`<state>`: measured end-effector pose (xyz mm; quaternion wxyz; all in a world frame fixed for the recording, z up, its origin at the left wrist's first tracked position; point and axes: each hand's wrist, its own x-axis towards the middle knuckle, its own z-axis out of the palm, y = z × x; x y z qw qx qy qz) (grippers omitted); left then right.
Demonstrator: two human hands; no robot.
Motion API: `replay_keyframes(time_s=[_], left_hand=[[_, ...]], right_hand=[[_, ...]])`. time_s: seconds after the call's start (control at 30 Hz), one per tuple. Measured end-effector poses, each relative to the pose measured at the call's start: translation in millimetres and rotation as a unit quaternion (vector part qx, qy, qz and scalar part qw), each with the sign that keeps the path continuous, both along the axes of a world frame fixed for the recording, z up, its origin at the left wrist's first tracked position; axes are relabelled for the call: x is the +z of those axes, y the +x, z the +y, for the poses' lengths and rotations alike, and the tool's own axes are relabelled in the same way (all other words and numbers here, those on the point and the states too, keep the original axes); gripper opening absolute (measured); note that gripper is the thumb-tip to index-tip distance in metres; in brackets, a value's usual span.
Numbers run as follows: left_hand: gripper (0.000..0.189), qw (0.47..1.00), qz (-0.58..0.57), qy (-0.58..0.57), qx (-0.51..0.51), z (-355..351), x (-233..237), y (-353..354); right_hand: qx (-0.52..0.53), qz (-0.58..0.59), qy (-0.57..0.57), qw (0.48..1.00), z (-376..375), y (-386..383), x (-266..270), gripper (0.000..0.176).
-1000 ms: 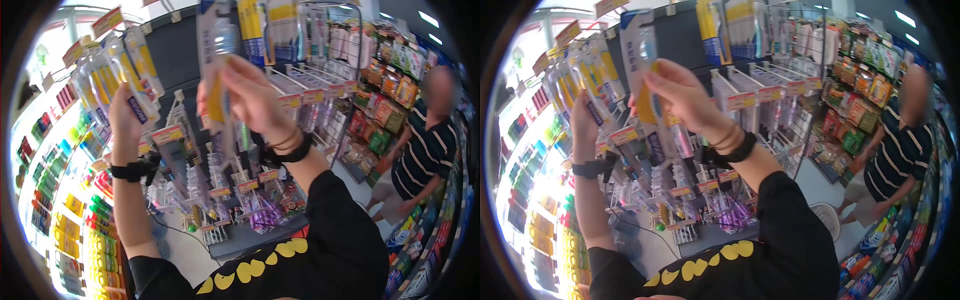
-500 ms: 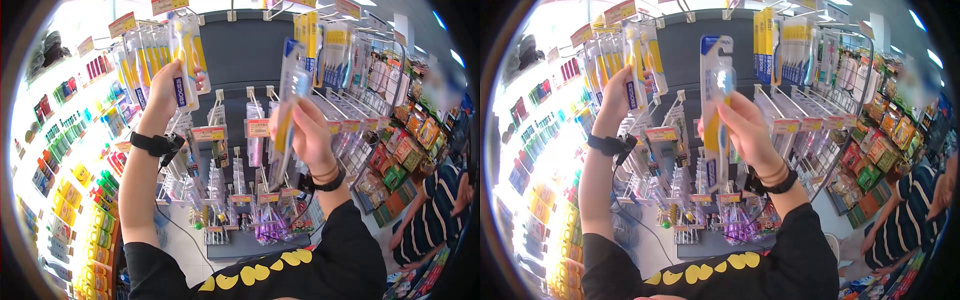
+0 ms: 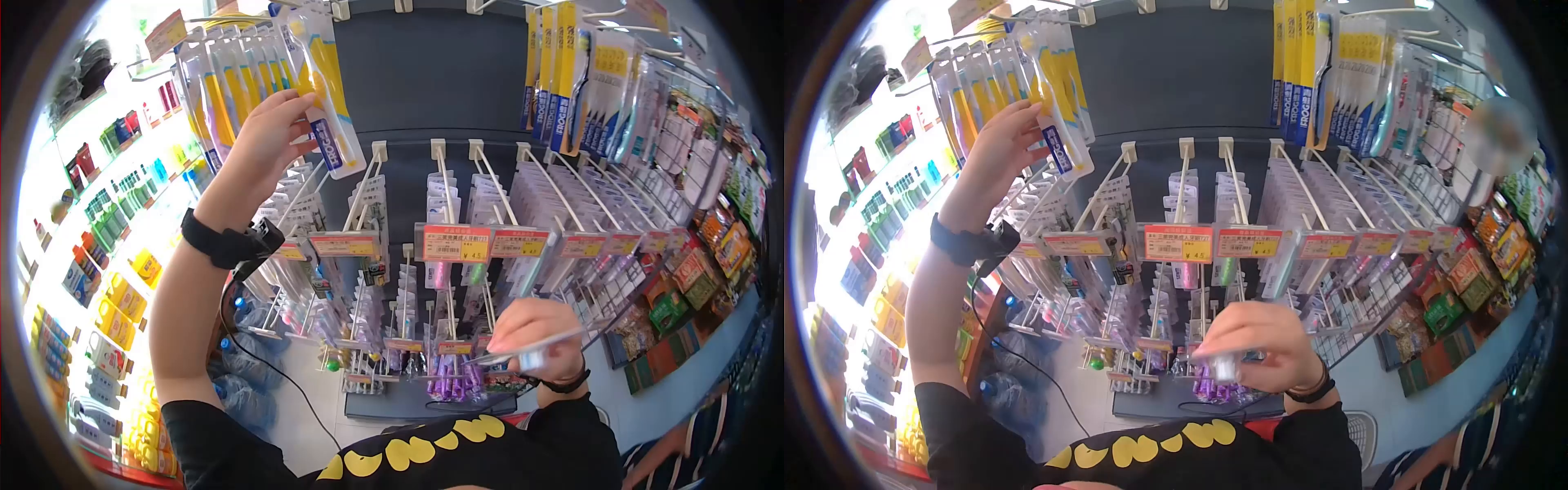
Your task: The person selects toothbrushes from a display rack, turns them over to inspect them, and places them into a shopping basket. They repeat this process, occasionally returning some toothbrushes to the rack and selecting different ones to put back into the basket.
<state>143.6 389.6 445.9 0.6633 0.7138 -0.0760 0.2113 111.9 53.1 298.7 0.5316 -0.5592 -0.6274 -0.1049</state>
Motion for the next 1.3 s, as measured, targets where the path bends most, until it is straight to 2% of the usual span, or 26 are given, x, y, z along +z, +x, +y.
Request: replay_keyframes(time_s=[0.1,0.13,0.17,0.2,0.27,0.3,0.33,0.4,0.43,0.47,0.5,0.57,0.63,0.77,0.8,0.87,1.0,1.07,1.2,1.27,1.3], left_hand=[[0.024,0.998,-0.012,-0.024,0.048,-7,-7,1],[0.032,0.999,-0.028,-0.012,0.024,-2,-11,-2],[0.032,0.998,-0.019,-0.016,0.055,-3,-15,-6],[0.035,0.984,-0.067,0.122,0.107,-7,-19,-12],[0.04,0.942,-0.125,0.214,0.227,-21,-25,-24],[0.043,0.926,-0.154,0.171,0.3,-32,-29,-27],[0.045,0.927,-0.162,0.159,0.298,-38,-36,-34],[0.046,0.915,-0.21,0.147,0.31,-49,-59,-53],[0.041,0.898,-0.241,0.161,0.33,-48,-79,-58],[0.035,0.895,-0.283,0.137,0.318,-60,-96,-64],[0.029,0.889,-0.327,0.114,0.298,-77,-117,-71],[0.017,0.873,-0.35,0.145,0.309,-97,-155,-78],[0.012,0.889,-0.33,0.091,0.304,-131,-182,-85],[0.014,0.927,-0.263,0.037,0.266,-178,-221,-90],[0.016,0.928,-0.26,0.074,0.258,-186,-228,-89],[0.021,0.941,-0.238,0.131,0.199,-197,-237,-80],[0.023,0.963,-0.197,0.137,0.124,-209,-249,-68],[0.023,0.967,-0.156,0.173,0.104,-210,-249,-65],[0.018,0.968,-0.167,0.158,0.099,-214,-248,-58],[0.018,0.971,-0.164,0.153,0.082,-214,-248,-53],[0.018,0.973,-0.161,0.149,0.076,-215,-248,-52]], right_hand=[[0.058,0.043,-0.016,0.997,-10,21,-12,0.024],[0.043,0.044,-0.021,0.998,-13,27,-17,0.025],[0.074,0.053,-0.027,0.996,-18,33,-22,0.025],[0.044,0.052,-0.036,0.997,-23,39,-24,0.026],[-0.004,0.053,-0.022,0.998,-22,42,-34,0.028],[-0.007,0.035,-0.039,0.999,-25,48,-39,0.027],[-0.012,0.024,-0.045,0.999,-25,50,-46,0.026],[0.072,-0.054,-0.049,0.995,-20,66,-54,0.023],[0.09,-0.052,-0.067,0.992,-22,64,-52,0.025],[0.113,-0.056,-0.091,0.988,-25,73,-56,0.024],[0.242,-0.117,-0.211,0.94,-22,88,-21,0.02],[0.228,-0.144,-0.146,0.952,-14,103,-42,0.019],[0.197,-0.103,-0.126,0.967,-12,104,-53,0.02],[0.153,-0.014,-0.135,0.979,-10,99,-71,0.022],[0.146,0.005,-0.142,0.979,-11,101,-73,0.022],[0.128,0.04,-0.149,0.98,-11,104,-78,0.024],[0.09,0.09,-0.15,0.981,-20,111,-84,0.026],[0.074,0.104,-0.15,0.98,-25,112,-83,0.028],[0.045,0.115,-0.149,0.981,-35,110,-79,0.031],[0.005,0.105,-0.142,0.984,-33,100,-70,0.044],[-0.005,0.107,-0.138,0.985,-35,102,-70,0.044]])
